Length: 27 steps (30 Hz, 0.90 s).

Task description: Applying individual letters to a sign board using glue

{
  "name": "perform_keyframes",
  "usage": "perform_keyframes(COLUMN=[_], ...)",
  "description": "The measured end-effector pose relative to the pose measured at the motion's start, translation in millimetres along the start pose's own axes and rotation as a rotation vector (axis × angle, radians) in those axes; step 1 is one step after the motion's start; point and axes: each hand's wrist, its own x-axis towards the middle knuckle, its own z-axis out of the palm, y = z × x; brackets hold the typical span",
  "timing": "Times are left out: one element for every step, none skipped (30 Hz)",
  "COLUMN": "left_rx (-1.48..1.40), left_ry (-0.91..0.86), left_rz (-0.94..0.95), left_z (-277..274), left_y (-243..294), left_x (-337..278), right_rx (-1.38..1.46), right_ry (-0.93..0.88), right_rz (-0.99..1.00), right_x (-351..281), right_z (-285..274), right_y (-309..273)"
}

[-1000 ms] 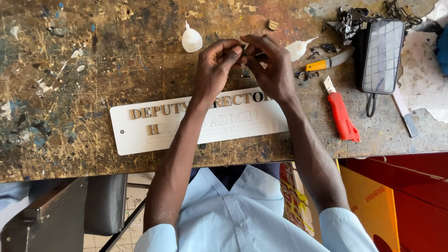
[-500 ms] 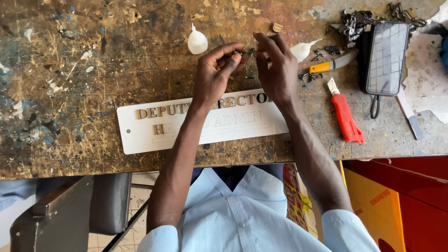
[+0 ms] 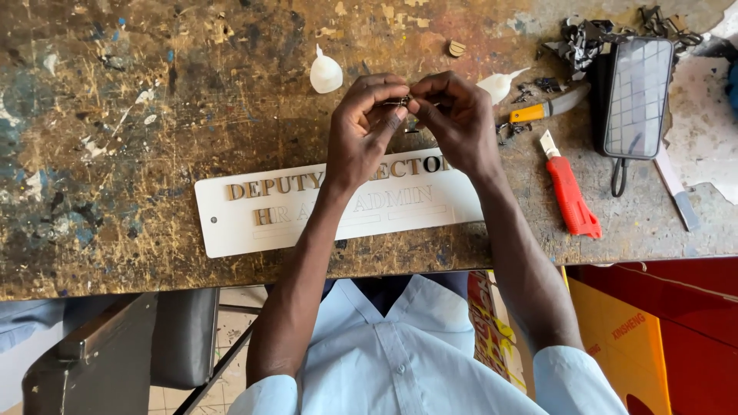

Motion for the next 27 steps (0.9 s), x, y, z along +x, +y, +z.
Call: perform_keyframes(left_rx=[-0.002,0.006,0.013,0.012,0.051,0.093,0.094,0.162,0.23,0.236,0.253,0.268,0.273,0.273,0.273,0.273,0.287,0.299,0.298,0.344,0.39,0.386,0.436,0.488,0.486,0.456,0.426], left_ry=[-0.005,-0.001,0.002,0.001,0.002,0.009,0.015,0.004,-0.006,0.004,-0.005,-0.016,-0.01,-0.043,-0.077,-0.071,-0.093,-0.118,-0.116,-0.125,-0.133,-0.135,-0.167,-0.2,-0.203,-0.227,-0.251], left_rz=[-0.001,0.004,0.009,0.004,0.024,0.043,0.036,0.056,0.075,0.073,0.076,0.078,0.075,0.079,0.083,0.084,0.077,0.067,0.065,0.088,0.111,0.106,0.133,0.166,0.168,0.17,0.173], left_z=[0.7,1.3,1.5,1.2,0.1,-2.0,-4.1,-7.2,-10.8,-14.3,-18.1,-21.6,-25.4,-28.7,-32.0,-35.8,-39.5,-43.3,-45.0,-47.0,-48.7,-51.3,-53.2,-55.3,-56.7,-57.9,-58.5], left_y=[4.0,7.7,11.1,14.8,18.5,22.7,23.8,25.1,26.9,25.6,24.4,22.9,24.9,26.5,28.2,28.6,28.9,29.3,30.6,31.7,32.5,32.2,31.9,31.2,37.4,43.6,49.7], left_x=[-1.3,-1.8,-2.5,-3.5,-4.9,-7.3,-11.5,-12.8,-14.3,-17.1,-20.1,-23.2,-27.5,-30.5,-33.6,-37.1,-40.6,-45.2,-47.3,-49.6,-51.3,-54.7,-57.4,-57.0,-56.5,-56.0,-55.0], right_rx=[-0.001,0.004,0.009,0.01,0.018,0.028,0.031,0.063,0.095,0.1,0.128,0.155,0.159,0.16,0.161,0.159,0.172,0.186,0.186,0.173,0.16,0.16,0.16,0.159,0.158,0.22,0.281], right_ry=[0.005,0.01,0.015,0.015,0.017,0.011,0.005,-0.009,-0.023,-0.033,-0.095,-0.154,-0.161,-0.187,-0.213,-0.219,-0.219,-0.216,-0.218,-0.227,-0.237,-0.236,-0.248,-0.258,-0.254,-0.207,-0.16], right_rz=[0.002,-0.007,-0.015,-0.01,-0.018,-0.025,-0.021,0.003,0.028,0.026,0.051,0.079,0.079,0.081,0.083,0.081,0.13,0.181,0.184,0.173,0.162,0.168,0.146,0.117,0.117,0.109,0.101], right_x=[-0.8,-1.0,-1.3,-1.5,-1.7,-1.0,-4.1,-3.6,-3.2,-3.1,-3.0,-3.8,-4.6,-4.3,-4.1,-4.5,-4.9,-7.0,-8.8,-10.6,-12.1,-16.4,-20.4,-21.9,-26.1,-31.4,-36.6], right_z=[0.2,0.2,0.6,0.5,1.3,3.2,4.1,4.7,5.8,6.0,6.4,6.7,9.3,10.8,12.4,13.9,15.4,17.5,18.8,20.5,21.6,24.0,25.6,26.1,27.5,28.9,29.6], right_y=[-1.1,-2.0,-2.7,-3.7,-4.8,-6.0,-4.6,-3.5,-2.9,-6.5,-10.0,-13.5,-13.8,-14.4,-15.1,-15.9,-16.5,-17.1,-18.1,-18.7,-18.9,-21.2,-23.3,-25.2,-22.6,-19.9,-17.1])
